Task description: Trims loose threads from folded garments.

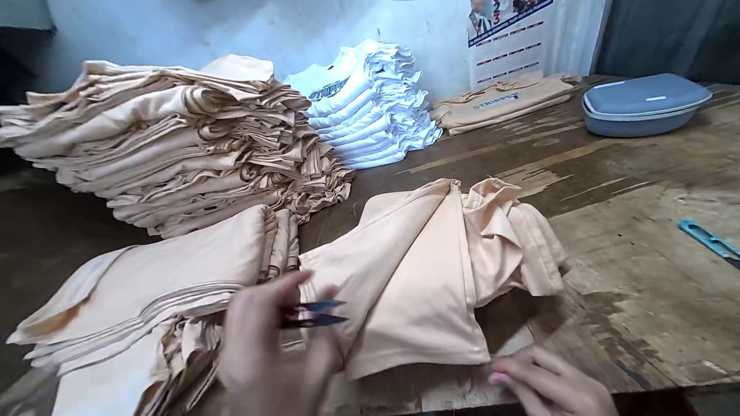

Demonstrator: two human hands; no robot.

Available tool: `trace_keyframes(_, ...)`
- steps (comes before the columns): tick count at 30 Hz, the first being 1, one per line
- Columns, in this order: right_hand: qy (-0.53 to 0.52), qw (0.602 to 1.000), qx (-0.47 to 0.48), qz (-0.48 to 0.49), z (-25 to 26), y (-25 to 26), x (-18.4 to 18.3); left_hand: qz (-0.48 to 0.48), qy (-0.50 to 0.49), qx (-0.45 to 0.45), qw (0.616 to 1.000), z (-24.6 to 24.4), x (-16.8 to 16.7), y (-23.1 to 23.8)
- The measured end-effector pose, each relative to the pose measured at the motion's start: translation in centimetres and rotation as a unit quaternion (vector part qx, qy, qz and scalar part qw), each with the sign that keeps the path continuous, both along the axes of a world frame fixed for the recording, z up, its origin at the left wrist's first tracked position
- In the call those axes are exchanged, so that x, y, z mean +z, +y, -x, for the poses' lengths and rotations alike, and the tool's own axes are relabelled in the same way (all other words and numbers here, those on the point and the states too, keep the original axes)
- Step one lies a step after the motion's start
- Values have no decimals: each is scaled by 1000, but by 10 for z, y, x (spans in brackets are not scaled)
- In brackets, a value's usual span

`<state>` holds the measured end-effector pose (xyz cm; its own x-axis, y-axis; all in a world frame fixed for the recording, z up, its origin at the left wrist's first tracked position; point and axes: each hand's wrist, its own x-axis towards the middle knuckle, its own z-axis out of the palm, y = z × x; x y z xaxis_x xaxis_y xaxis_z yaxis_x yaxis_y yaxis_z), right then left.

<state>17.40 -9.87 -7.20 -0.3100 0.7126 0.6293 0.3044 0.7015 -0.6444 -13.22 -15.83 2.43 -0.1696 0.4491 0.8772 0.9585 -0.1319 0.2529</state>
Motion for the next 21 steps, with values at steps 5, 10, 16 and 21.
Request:
trace_keyframes(5,0,1000,-21,-8,-12,-2,2,105,39,-127,986,-69,-43,-10)
trace_keyframes(10,17,999,-17,-36,-8,-7,-1,96,99,-127,982,-99,-64,-2)
trace_keyframes(16,26,997,20,-71,-7,-12,-11,73,159,-125,976,-108,-69,8)
trace_keyframes(21,29,997,12,-66,-11,-11,-12,88,127,-122,980,-103,-73,3)
